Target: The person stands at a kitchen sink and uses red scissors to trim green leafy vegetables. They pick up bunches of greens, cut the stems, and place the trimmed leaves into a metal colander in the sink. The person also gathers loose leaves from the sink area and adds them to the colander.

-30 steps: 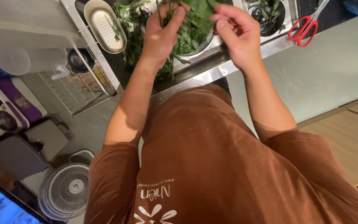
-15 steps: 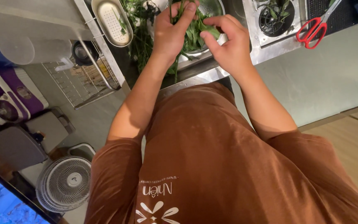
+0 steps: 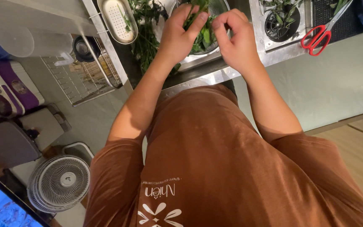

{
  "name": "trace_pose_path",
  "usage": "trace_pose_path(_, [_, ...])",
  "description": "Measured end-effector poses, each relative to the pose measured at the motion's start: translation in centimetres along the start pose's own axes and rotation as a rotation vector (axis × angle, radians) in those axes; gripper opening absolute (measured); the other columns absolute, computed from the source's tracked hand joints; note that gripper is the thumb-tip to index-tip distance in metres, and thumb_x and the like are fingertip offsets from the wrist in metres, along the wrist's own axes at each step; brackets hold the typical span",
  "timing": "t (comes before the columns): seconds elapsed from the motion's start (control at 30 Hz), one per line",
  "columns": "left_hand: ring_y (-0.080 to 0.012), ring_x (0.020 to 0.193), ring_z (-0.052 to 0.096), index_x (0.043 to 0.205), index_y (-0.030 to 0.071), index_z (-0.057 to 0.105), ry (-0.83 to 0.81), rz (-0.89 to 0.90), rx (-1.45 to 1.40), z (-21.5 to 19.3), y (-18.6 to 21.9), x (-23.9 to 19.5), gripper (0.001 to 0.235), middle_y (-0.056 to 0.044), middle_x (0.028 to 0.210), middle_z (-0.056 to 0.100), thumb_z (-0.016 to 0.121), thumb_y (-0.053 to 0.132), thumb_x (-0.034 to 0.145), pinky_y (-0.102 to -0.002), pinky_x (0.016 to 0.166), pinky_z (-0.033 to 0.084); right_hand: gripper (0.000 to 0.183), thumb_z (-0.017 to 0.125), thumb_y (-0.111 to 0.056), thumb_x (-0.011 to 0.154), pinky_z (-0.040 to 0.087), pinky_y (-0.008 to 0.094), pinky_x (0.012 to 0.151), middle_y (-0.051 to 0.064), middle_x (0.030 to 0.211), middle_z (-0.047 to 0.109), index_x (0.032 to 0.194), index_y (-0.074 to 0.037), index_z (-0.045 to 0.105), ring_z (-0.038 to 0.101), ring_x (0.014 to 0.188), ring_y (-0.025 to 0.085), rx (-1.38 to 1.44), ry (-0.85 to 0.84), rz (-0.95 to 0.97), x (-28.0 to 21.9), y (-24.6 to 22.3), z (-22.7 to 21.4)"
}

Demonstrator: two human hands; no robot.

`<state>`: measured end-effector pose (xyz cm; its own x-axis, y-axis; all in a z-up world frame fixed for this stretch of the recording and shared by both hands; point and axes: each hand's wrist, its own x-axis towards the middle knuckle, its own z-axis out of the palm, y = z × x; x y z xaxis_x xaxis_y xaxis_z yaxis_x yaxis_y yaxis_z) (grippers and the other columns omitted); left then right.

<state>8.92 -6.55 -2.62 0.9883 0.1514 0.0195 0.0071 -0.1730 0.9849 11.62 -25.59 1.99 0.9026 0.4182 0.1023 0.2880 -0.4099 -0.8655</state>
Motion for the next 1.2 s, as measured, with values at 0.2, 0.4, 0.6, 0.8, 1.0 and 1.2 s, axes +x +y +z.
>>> trace_pose_path(0.2, [-0.0176, 0.109, 0.068, 0.118, -0.001, 0.068, 0.008, -0.046, -0.043, -0.1, -0.1, -0.1, 0.035, -0.011, 0.116, 0.075, 0.071, 0.03, 0.102, -0.032, 0.098, 0.053, 0.014, 0.077, -0.011, 0.1, 0.05, 0.036, 0.086, 0.007, 0.1, 0.068, 0.106, -0.001, 0.069, 0.062, 0.097, 0.025, -0.002, -0.078, -0.093, 0.6, -0.8, 0.2])
trace_pose_path(0.4, [-0.014, 0.103, 0.073, 0.121, 0.003, 0.068, -0.027, -0.069, -0.095, -1.1, 1.4, -0.2, 0.034, -0.006, 0.111, 0.079, 0.066, 0.032, 0.104, -0.03, 0.096, 0.055, 0.008, 0.075, -0.007, 0.099, 0.05, 0.033, 0.081, 0.006, 0.1, 0.07, 0.101, -0.002, 0.07, 0.061, 0.094, 0.021, 0.015, -0.061, -0.1, 0.7, -0.6, 0.8])
trace_pose_path(0.6, [-0.016, 0.101, 0.073, 0.117, 0.003, 0.07, -0.117, -0.029, 0.03, -2.3, 1.3, -0.4, 0.041, -0.007, 0.108, 0.078, 0.079, 0.035, 0.093, -0.032, 0.094, 0.055, 0.01, 0.077, -0.006, 0.099, 0.049, 0.03, 0.078, 0.006, 0.09, 0.063, 0.099, 0.0, 0.069, 0.058, 0.086, 0.018, 0.094, -0.108, -0.058, 0.9, -0.2, 0.7])
trace_pose_path(0.8, [-0.0201, 0.096, 0.071, 0.117, 0.003, 0.07, -0.284, -0.086, 0.213, -4.8, 1.7, -0.9, 0.046, -0.011, 0.104, 0.076, 0.083, 0.038, 0.09, -0.035, 0.092, 0.054, 0.014, 0.082, -0.01, 0.099, 0.048, 0.029, 0.072, 0.005, 0.088, 0.063, 0.097, -0.001, 0.072, 0.057, 0.08, 0.015, 0.106, -0.283, -0.067, 1.2, -1.1, -0.1])
trace_pose_path(1.0, [-0.0263, 0.105, 0.07, 0.126, -0.001, 0.064, -0.409, -0.062, 0.21, -5.9, 0.0, -1.8, 0.055, -0.018, 0.115, 0.072, 0.081, 0.041, 0.095, -0.038, 0.093, 0.054, 0.01, 0.075, -0.006, 0.098, 0.048, 0.028, 0.073, 0.004, 0.093, 0.061, 0.096, -0.002, 0.066, 0.057, 0.081, 0.013, 0.169, -0.449, -0.001, 1.2, 0.1, 0.7])
trace_pose_path(1.2, [-0.0349, 0.113, 0.065, 0.137, -0.005, 0.058, -0.442, 0.173, 0.453, -9.5, -2.5, -2.2, 0.064, -0.024, 0.127, 0.066, 0.084, 0.036, 0.095, -0.043, 0.097, 0.05, 0.006, 0.064, -0.004, 0.108, 0.047, 0.023, 0.081, -0.002, 0.097, 0.058, 0.103, -0.005, 0.062, 0.055, 0.089, 0.008, 0.54, -0.462, 0.127, 1.1, 3.6, 0.7])
